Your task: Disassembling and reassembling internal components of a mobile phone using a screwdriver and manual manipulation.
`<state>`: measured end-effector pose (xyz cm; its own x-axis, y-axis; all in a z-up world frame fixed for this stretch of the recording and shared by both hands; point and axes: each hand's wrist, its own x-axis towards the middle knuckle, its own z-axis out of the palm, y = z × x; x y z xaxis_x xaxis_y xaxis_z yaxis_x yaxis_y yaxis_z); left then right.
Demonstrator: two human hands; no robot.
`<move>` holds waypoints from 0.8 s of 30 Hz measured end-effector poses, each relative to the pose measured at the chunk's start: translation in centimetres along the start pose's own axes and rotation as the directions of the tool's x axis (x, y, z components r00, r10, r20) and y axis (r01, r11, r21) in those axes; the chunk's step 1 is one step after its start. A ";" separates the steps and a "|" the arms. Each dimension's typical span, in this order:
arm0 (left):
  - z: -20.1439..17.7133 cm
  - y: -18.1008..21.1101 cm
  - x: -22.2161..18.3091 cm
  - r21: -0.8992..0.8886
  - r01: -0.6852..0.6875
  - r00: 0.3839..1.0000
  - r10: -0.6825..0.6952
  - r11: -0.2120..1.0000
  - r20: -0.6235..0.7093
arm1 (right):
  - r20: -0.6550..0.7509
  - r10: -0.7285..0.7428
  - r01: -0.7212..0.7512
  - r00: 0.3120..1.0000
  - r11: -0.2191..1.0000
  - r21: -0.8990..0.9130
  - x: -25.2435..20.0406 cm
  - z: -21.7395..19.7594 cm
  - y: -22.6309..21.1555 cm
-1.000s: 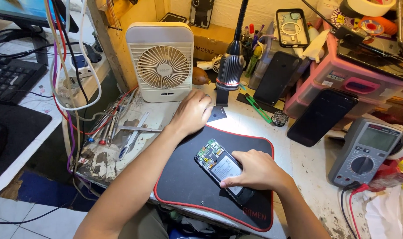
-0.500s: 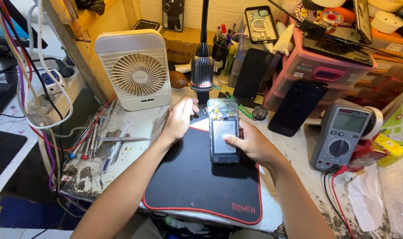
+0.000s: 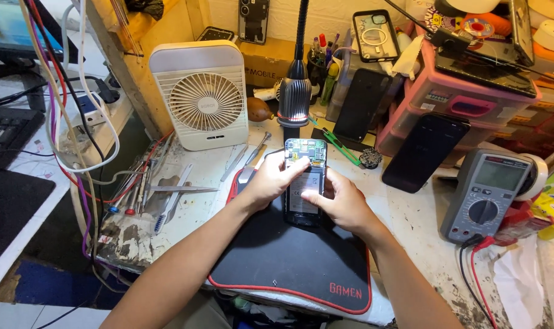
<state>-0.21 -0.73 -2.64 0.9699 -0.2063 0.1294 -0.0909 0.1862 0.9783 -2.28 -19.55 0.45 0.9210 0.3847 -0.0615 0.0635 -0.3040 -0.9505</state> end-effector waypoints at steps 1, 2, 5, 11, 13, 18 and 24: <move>0.1 0.4 -0.1 -0.001 0.003 1.000 -0.003 1.000 -0.001 | 0.001 0.003 -0.003 1.000 1.000 0.002 -0.1 0.0 -0.2; 0.2 0.9 -0.2 0.027 -0.020 1.000 0.019 0.999 0.014 | -0.012 0.011 -0.011 1.000 0.999 -0.036 -0.2 -0.1 -0.4; 0.4 1.5 -0.5 0.054 -0.044 0.998 0.042 0.998 0.042 | -0.023 0.020 -0.021 1.000 0.999 -0.048 -0.4 -0.1 -0.1; 0.2 1.1 -0.5 0.225 -0.075 0.997 0.072 0.971 0.022 | 0.002 0.091 -0.091 0.996 0.995 -0.045 -0.4 0.0 -0.8; 0.1 0.9 -0.4 0.278 -0.078 0.997 0.077 0.957 0.012 | 0.005 0.102 -0.101 0.995 0.994 -0.031 -0.5 0.1 -1.3; -1.5 -2.9 1.7 0.164 -0.018 0.992 0.038 0.986 -0.120 | -0.004 0.092 -0.091 0.996 0.984 0.152 -0.4 0.2 -1.6; -2.2 -1.3 0.2 0.651 -0.212 0.821 0.494 0.729 -0.285 | -0.133 0.114 -0.069 0.985 0.951 0.300 0.7 -2.1 0.9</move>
